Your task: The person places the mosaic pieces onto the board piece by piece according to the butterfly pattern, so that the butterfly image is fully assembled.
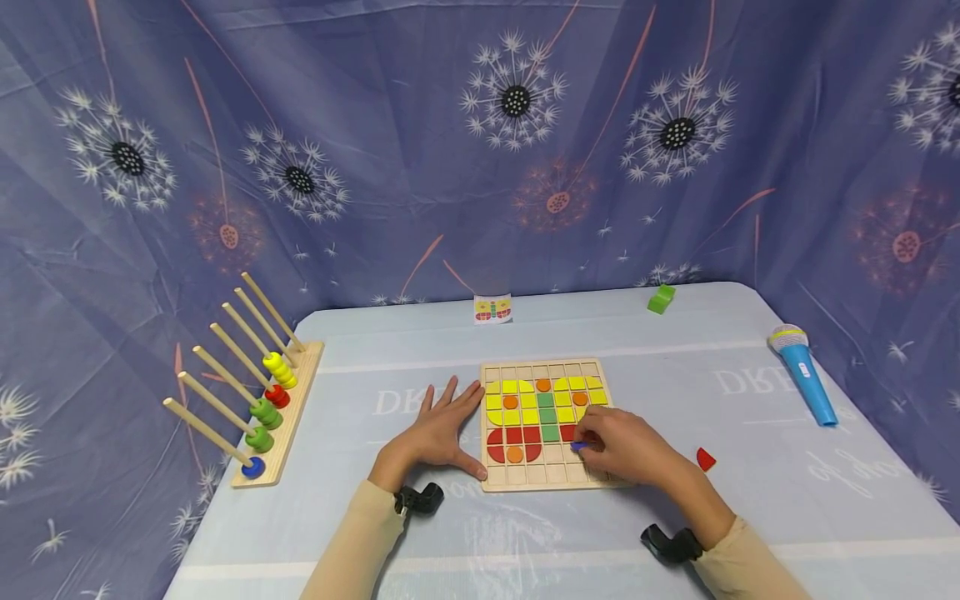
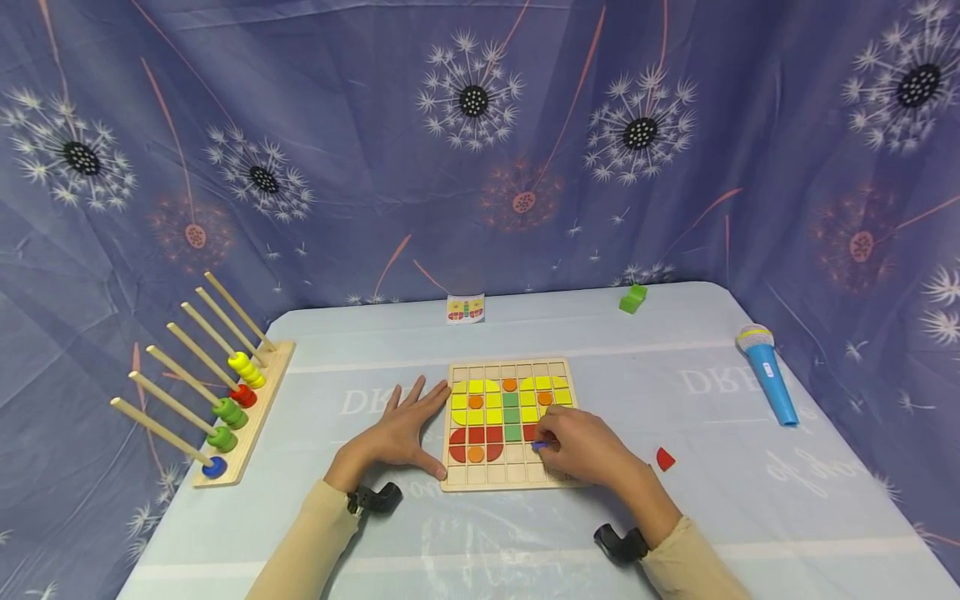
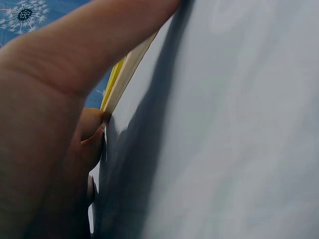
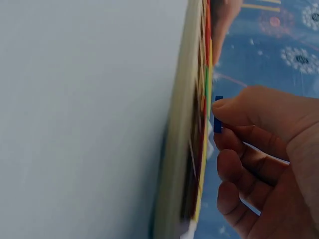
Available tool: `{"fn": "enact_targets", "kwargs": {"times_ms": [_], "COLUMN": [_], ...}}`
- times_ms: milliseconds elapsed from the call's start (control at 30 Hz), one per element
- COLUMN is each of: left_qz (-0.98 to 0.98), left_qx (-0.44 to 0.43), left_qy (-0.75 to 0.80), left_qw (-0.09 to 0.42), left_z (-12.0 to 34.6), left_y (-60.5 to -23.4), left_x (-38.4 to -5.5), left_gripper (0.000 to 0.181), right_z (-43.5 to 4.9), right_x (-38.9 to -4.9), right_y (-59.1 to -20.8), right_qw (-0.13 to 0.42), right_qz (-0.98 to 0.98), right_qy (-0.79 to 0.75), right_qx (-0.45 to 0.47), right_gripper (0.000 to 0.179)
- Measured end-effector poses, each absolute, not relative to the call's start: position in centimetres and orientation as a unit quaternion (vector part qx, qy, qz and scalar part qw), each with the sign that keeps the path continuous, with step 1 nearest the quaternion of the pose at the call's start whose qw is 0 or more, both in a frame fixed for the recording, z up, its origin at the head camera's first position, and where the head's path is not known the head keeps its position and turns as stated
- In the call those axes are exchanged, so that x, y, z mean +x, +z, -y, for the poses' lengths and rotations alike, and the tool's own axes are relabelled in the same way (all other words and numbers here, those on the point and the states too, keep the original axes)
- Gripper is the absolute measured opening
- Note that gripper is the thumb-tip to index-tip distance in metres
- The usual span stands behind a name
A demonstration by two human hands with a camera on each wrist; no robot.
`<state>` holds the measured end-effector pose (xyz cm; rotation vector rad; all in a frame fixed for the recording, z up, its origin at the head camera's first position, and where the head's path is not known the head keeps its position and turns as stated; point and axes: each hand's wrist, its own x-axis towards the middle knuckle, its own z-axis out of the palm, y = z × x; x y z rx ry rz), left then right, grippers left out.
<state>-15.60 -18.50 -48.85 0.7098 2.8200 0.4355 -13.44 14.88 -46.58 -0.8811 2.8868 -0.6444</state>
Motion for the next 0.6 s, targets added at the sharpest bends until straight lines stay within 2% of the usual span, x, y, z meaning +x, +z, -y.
{"fn": "enact_targets", "kwargs": {"times_ms": [367, 600], "left_qz": [-0.955, -0.955], "left_qx": [0.240, 0.239], "left_qy": [0.142, 0.142], "left_qw": [0.102, 0.100], "left_z": [18.6, 18.6], "left_y": [-49.0, -49.1], "left_x": [-15.7, -15.8], "left_gripper": [0.140, 0.141], "right_z": [-11.9, -11.5], "right_x": [-13.6, -13.7], "right_y": [-47.2, -47.1], "right_qw": [0.012, 0.019], "right_qz": [-0.925, -0.930], "right_qy": [-0.199, -0.202], "right_qx": [-0.323, -0.308], "right_gripper": [0.009, 0.018]}}
